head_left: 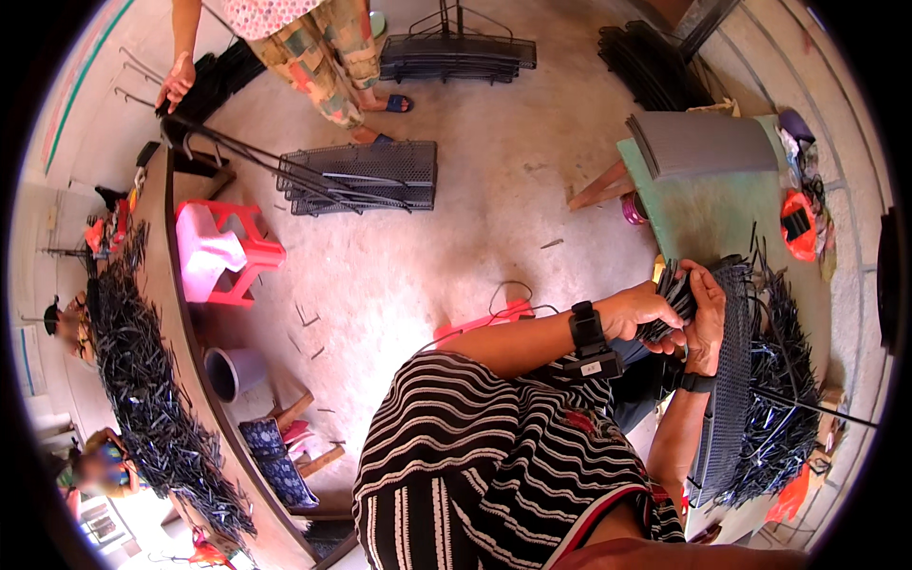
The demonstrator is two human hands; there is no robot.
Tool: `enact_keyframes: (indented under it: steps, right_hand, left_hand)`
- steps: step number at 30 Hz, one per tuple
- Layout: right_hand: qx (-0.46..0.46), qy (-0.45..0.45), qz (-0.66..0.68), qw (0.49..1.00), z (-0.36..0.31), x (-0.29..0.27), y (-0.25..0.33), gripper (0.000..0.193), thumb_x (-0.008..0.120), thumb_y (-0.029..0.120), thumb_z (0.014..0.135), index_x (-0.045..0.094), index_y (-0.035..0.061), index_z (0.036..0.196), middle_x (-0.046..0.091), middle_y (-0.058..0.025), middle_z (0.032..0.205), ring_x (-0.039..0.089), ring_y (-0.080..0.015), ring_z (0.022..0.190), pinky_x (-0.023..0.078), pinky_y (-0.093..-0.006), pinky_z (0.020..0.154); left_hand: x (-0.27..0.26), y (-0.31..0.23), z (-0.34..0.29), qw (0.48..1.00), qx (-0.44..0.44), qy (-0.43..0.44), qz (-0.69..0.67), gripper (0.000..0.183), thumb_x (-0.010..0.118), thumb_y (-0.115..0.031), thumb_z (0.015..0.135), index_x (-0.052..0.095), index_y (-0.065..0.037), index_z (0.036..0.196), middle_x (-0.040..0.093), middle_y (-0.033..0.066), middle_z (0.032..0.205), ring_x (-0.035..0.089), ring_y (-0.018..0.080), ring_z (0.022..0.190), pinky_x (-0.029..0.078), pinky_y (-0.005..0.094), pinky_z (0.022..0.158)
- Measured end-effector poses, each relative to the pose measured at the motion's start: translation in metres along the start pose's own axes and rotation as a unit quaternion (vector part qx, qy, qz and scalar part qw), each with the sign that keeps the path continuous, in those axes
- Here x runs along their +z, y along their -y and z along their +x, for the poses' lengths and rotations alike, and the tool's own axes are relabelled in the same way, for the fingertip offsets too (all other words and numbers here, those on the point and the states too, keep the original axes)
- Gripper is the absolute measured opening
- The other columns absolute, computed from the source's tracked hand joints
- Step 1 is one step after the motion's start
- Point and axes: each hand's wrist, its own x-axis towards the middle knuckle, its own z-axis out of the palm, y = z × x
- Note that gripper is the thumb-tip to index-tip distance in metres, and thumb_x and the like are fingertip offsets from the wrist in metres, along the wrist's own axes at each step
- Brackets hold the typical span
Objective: The person picks up a perforated panel and places it on a table. Then, the person picks up a bundle of black plastic strips and begins inserting them individually into the holes of the panel by hand.
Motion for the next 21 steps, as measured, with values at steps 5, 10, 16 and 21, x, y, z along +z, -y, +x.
enact_keyframes:
  steps: [5, 10, 16, 21]
  right_hand:
    - [0.019, -0.016, 0.008, 1.0, -0.003, -0.005, -0.004, 0.024, 0.054, 0.016, 0.089, 0.059, -0.001, 0.105, 0.062, -0.0055, 0.084, 0.057, -0.0093, 0.071, 0.047, -0.0204, 0.064]
    - [0.016, -0.067, 0.03, 0.997, -0.011, -0.034, -0.005, 0.04, 0.049, 0.03, 0.091, 0.05, -0.0006, 0.118, 0.062, -0.0118, 0.096, 0.059, -0.015, 0.087, 0.047, -0.0267, 0.073]
    - [-0.033, -0.165, 0.016, 0.986, -0.042, -0.085, 0.015, 0.029, 0.053, 0.017, 0.089, 0.054, -0.0033, 0.11, 0.062, -0.0114, 0.095, 0.061, -0.0153, 0.084, 0.049, -0.0255, 0.073]
    - [0.011, -0.213, -0.055, 0.976, -0.055, -0.095, 0.007, 0.024, 0.058, 0.015, 0.085, 0.06, -0.0011, 0.103, 0.063, -0.0048, 0.082, 0.057, -0.0092, 0.068, 0.047, -0.0222, 0.059]
  left_hand:
    - [-0.001, 0.002, 0.007, 0.999, -0.027, -0.002, -0.023, 0.021, 0.062, -0.006, 0.077, 0.057, 0.0, 0.096, 0.064, 0.0145, 0.081, 0.062, 0.0232, 0.059, 0.05, 0.0302, 0.048]
    - [-0.013, 0.012, 0.04, 0.996, -0.074, 0.039, 0.036, 0.028, 0.064, -0.013, 0.078, 0.057, -0.006, 0.104, 0.064, 0.0083, 0.086, 0.06, 0.015, 0.062, 0.048, 0.0257, 0.052]
    - [0.01, -0.011, 0.061, 0.993, -0.086, 0.014, 0.078, 0.032, 0.062, -0.005, 0.078, 0.054, 0.001, 0.109, 0.063, 0.0134, 0.086, 0.061, 0.0193, 0.061, 0.05, 0.0285, 0.053]
    - [0.023, -0.004, 0.084, 0.984, -0.114, 0.022, 0.135, 0.029, 0.06, -0.002, 0.078, 0.056, 0.001, 0.107, 0.063, 0.0134, 0.085, 0.06, 0.0195, 0.061, 0.048, 0.0279, 0.05]
